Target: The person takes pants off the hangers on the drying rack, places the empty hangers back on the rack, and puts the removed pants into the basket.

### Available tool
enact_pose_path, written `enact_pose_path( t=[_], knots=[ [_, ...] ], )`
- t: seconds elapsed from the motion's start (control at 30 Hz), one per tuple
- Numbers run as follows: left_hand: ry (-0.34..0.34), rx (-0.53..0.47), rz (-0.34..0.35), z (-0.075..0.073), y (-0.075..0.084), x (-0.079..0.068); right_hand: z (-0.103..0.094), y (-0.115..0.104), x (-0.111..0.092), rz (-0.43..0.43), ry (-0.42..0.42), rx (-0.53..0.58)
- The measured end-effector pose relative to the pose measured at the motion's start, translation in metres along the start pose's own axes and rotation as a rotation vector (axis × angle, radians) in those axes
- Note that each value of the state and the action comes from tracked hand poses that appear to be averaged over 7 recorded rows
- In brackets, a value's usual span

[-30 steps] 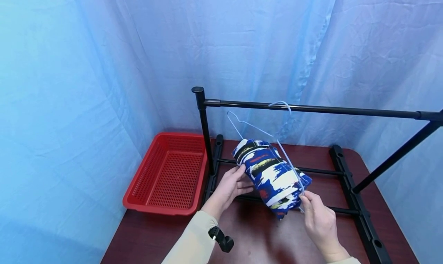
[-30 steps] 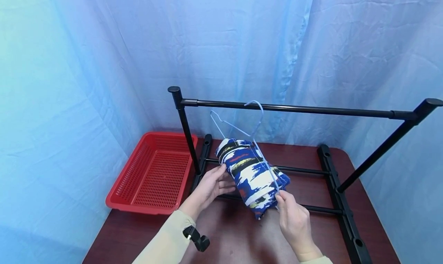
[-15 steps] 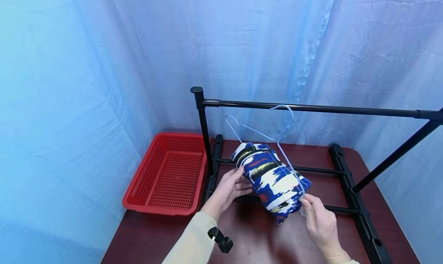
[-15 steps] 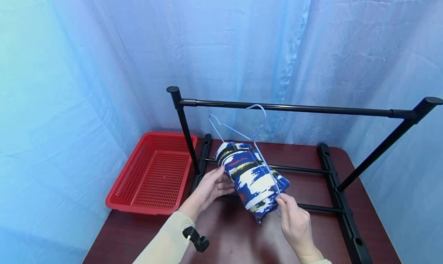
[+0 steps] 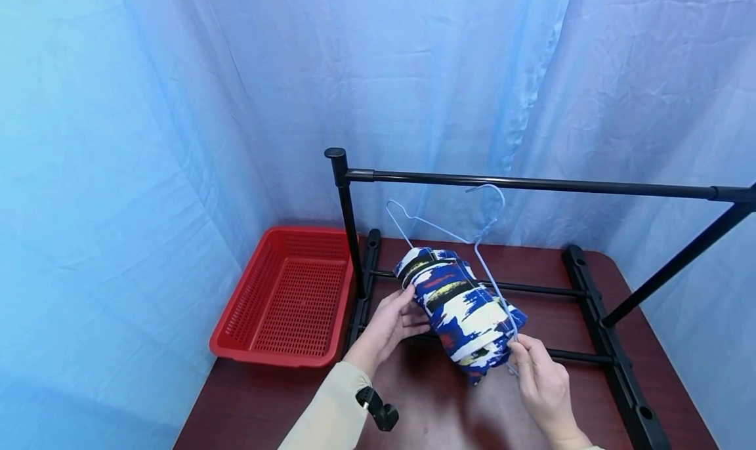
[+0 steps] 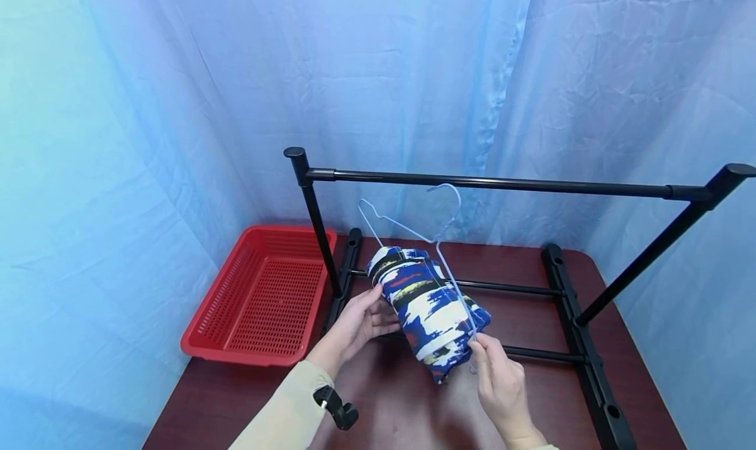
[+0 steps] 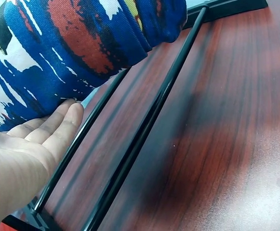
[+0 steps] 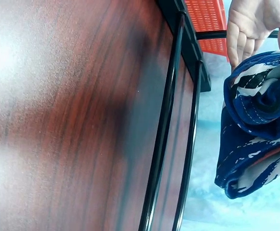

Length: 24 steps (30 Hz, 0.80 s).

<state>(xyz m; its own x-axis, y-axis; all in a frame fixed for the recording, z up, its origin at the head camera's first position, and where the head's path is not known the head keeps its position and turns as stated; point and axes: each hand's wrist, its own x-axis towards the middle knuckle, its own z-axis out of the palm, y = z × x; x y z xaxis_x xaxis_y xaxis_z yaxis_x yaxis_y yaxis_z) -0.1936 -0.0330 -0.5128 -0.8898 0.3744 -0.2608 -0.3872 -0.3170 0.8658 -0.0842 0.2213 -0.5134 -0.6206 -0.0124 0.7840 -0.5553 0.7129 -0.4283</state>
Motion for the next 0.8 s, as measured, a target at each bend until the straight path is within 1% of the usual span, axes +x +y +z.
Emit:
enact_pose_path(
  t=[0.1,0.27,0.4,0.53,0.73,0.8],
  knots=[
    [0.002,-0.002,0.000,-0.0006,-0.0008,0.0001,0.0005,-0.0003,-0.0016,0.024,-0.003,0.010],
    [0.013,-0.024,0.001,-0.0030,-0.0021,0.0003,0.0026,-0.0003,-0.0030,0.015,0.016,0.033],
    [0.051,-0.014,0.018,-0.0044,-0.0030,0.0015,0.0018,-0.0014,-0.0041,0.055,-0.009,0.041],
    [0.090,0.066,0.083,-0.0020,-0.0041,0.0028,0.0005,-0.0027,-0.0050,0.099,-0.037,0.040],
    [0.115,0.174,0.188,0.0012,-0.0085,0.0057,0.0011,-0.0024,-0.0059,0.099,-0.023,0.054],
    [0.138,0.205,0.213,0.0015,-0.0099,0.0055,0.0014,-0.0024,-0.0063,0.108,-0.022,0.059]
  ],
)
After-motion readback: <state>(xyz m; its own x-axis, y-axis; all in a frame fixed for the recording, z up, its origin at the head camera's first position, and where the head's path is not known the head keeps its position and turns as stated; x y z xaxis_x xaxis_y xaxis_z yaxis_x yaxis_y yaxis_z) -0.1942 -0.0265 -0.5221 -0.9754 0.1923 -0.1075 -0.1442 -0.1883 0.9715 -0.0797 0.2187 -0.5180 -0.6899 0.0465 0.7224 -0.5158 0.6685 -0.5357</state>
